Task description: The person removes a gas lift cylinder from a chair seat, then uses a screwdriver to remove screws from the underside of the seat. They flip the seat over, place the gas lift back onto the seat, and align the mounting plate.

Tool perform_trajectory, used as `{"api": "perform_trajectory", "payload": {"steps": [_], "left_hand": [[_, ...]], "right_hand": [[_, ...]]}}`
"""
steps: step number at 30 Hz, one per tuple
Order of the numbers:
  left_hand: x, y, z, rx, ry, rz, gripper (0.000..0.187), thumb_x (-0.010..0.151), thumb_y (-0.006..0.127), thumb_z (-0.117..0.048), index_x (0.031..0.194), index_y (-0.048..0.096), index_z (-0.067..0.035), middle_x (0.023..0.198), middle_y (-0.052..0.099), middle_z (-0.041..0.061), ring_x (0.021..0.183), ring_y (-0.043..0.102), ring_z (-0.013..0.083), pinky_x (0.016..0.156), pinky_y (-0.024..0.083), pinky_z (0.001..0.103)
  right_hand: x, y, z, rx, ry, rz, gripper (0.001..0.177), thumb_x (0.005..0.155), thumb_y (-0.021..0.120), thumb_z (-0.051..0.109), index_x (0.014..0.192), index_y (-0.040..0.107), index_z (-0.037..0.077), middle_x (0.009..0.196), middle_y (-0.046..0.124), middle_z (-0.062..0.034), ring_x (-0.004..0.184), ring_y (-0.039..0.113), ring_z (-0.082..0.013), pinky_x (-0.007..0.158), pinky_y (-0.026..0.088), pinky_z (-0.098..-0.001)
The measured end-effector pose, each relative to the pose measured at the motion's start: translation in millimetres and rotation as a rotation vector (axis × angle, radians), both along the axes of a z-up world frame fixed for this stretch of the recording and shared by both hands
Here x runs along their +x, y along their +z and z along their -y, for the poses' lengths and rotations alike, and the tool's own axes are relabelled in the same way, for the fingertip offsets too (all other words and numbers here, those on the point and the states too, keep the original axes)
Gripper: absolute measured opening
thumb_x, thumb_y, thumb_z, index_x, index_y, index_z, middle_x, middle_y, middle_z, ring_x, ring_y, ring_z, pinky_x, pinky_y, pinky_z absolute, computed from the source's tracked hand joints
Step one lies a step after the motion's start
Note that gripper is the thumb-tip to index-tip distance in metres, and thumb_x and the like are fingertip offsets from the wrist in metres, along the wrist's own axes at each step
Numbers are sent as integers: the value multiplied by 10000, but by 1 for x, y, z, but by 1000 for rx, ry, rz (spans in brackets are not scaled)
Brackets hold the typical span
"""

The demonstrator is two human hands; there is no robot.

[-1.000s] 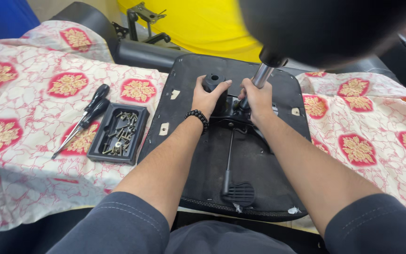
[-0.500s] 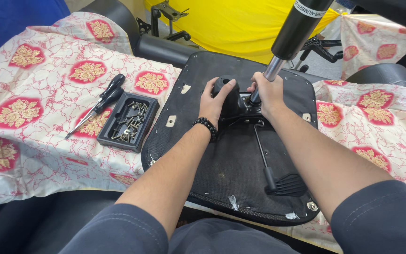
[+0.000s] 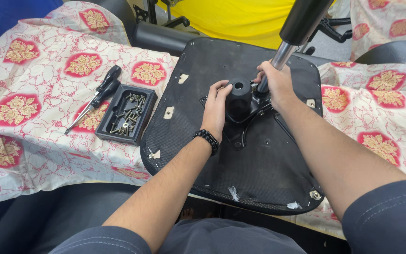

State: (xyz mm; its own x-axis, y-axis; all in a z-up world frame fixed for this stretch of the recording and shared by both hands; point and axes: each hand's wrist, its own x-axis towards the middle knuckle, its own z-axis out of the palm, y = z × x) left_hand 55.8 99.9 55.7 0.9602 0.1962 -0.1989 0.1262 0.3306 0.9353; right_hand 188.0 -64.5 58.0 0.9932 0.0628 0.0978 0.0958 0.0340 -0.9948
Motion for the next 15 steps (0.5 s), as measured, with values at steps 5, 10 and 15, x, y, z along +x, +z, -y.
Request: {"api": "perform_trajectory", "payload": {"steps": [5, 10, 15], "left_hand": [[-6, -5, 5, 269, 4, 218, 481, 974, 549, -403, 1335, 559, -85, 1331, 531, 121, 1299, 526, 246, 1112, 399, 360], [-4, -16, -5, 337, -56, 274, 410, 995, 522, -364, 1254, 624, -64, 1269, 626, 126, 1253, 591, 217, 1089, 432, 340], [47, -21, -45, 554, -132, 164, 377, 960, 561, -363, 1166, 698, -79, 1162, 747, 101, 1122, 695, 211, 992, 509, 334]], "right_hand": [[-8, -6, -8, 26, -161, 10, 139, 875, 676, 164, 815, 620, 52, 647, 632, -58, 591, 621, -139, 614, 512, -285], [-13, -4, -4, 35, -104, 33, 213, 899, 737, 184, 942, 584, 42, 757, 630, -40, 692, 614, -133, 674, 504, -279], [-46, -10, -4, -112, -227, 80, 481, 884, 794, 240, 1183, 449, 88, 1031, 589, -68, 923, 610, -132, 795, 521, -290]]}}
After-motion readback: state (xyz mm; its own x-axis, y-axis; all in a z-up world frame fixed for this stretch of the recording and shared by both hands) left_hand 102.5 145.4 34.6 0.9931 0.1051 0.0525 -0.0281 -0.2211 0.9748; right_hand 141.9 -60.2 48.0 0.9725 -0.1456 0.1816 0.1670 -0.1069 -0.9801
